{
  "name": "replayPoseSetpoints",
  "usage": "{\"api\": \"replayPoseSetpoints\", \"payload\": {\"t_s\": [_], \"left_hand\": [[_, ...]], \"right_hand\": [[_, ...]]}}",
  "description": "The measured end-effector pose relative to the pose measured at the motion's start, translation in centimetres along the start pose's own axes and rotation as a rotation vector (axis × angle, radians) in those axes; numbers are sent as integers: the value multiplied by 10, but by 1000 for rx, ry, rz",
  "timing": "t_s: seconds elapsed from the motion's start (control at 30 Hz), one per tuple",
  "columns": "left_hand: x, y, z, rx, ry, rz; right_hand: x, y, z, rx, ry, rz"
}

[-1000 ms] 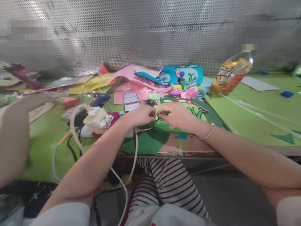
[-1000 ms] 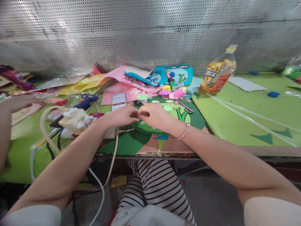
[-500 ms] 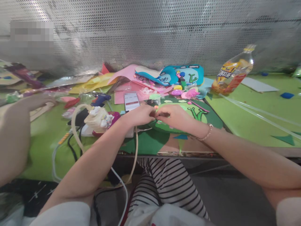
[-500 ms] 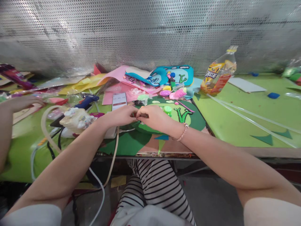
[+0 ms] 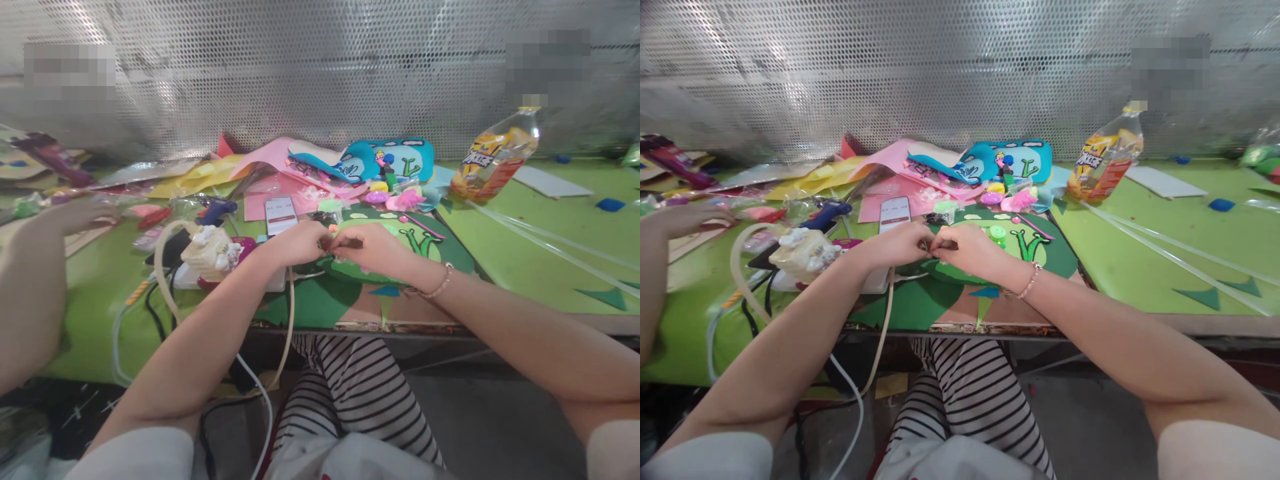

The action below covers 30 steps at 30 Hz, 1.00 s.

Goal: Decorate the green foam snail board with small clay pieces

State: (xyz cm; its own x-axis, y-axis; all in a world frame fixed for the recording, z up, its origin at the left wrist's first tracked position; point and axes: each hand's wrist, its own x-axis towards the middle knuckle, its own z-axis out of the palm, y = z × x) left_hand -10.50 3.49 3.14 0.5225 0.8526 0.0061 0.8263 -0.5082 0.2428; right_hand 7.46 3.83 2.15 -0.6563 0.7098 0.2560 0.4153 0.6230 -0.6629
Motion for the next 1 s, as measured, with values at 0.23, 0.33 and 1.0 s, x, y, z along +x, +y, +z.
{"api": "replayPoseSetpoints", "payload": {"t_s": [0.23,0.33,1.0], "left_hand": [[1,-1,0,-38,24,13],[0,-1,0,-47,23,16],[0,3,-1,-27,19,-11]], "right_hand": [[2,1,0,3,-9,30],[3,3,1,7,-11,32],[2,6,-2,-44,33,30]]}}
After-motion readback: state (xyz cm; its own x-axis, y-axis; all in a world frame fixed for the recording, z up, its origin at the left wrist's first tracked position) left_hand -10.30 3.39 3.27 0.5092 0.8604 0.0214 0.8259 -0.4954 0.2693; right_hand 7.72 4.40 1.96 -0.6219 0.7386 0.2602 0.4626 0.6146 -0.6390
